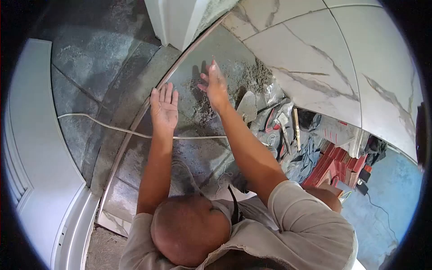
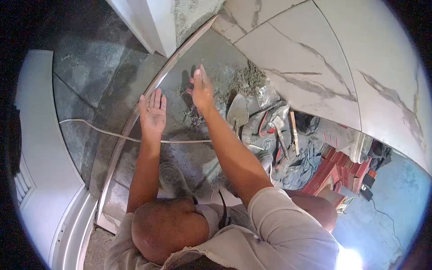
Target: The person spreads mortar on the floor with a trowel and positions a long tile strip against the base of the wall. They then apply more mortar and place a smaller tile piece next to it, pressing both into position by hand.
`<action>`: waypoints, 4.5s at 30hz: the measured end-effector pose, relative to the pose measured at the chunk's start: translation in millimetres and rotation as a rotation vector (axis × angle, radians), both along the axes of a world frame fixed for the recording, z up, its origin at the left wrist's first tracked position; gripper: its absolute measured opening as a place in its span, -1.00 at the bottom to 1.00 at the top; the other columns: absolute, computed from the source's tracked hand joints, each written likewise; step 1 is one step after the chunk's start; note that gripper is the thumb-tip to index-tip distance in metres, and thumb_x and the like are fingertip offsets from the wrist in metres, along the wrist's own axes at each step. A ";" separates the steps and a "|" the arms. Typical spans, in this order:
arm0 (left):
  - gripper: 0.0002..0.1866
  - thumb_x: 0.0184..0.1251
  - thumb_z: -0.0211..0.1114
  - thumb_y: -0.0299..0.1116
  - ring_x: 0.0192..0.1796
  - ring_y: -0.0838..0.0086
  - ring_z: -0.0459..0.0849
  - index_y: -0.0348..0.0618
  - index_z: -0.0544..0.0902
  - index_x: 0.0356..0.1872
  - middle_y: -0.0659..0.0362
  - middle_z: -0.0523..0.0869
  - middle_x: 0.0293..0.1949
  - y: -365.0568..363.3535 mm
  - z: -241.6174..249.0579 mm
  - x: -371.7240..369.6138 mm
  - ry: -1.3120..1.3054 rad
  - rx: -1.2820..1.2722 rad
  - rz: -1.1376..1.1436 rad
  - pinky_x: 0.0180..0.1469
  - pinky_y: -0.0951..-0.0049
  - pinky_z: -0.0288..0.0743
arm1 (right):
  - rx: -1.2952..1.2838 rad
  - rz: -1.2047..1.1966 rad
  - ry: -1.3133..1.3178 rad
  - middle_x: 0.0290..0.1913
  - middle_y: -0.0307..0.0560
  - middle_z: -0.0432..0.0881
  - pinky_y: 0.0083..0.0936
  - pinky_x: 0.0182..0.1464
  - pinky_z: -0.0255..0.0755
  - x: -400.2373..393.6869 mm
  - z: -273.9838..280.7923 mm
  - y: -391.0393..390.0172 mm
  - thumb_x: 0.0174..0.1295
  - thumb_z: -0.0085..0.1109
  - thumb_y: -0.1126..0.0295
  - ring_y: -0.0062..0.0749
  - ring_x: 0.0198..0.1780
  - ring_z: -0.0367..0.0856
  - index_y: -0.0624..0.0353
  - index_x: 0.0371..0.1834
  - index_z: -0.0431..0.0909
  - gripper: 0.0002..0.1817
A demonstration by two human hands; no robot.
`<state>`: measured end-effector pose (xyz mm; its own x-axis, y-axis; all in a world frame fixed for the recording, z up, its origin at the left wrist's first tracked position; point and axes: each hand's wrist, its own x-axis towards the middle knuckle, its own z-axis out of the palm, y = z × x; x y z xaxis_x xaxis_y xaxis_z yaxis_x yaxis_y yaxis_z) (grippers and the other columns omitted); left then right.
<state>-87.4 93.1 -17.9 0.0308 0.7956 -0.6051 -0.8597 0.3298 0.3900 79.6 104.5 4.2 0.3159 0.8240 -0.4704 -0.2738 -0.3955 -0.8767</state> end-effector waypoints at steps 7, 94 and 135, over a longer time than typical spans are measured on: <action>-0.24 0.32 0.29 0.00 0.44 0.23 0.27 -0.29 0.21 0.35 -0.03 0.22 0.43 -0.9 -12.3 -5.1 0.015 -0.008 -0.030 0.44 0.17 0.17 | -0.030 0.005 0.010 0.44 0.09 0.20 -0.25 0.08 0.50 -5.0 -1.9 -11.5 0.43 -0.15 -0.15 -0.19 0.25 0.40 0.12 0.55 -0.06 -0.20; -0.33 0.40 0.14 0.15 -0.11 0.34 0.70 -0.40 0.46 0.10 -0.08 0.64 0.04 -9.8 5.4 -17.1 0.549 -0.105 -0.238 -0.22 0.45 0.56 | 0.001 -0.092 -0.390 -0.19 -0.04 0.66 -0.54 -0.26 0.55 73.9 -40.3 34.3 0.34 0.14 0.02 -0.49 -0.31 0.62 0.35 0.09 0.53 -0.45; -0.68 0.16 0.44 -0.27 -0.34 0.27 0.68 -0.23 0.66 -0.13 0.00 0.72 -0.22 36.8 88.0 -55.5 1.932 0.727 -1.029 -0.31 0.24 0.48 | -0.041 -0.144 -0.755 -0.26 0.38 0.65 -0.07 0.03 0.49 11.1 9.9 131.3 0.30 0.01 0.14 0.29 -0.13 0.62 0.36 -0.37 0.65 -0.57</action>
<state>-142.9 129.9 70.1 0.3647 0.9217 -0.1324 0.8396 -0.2640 0.4747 90.6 235.7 14.1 0.6661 0.7371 -0.1137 0.3423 -0.4376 -0.8315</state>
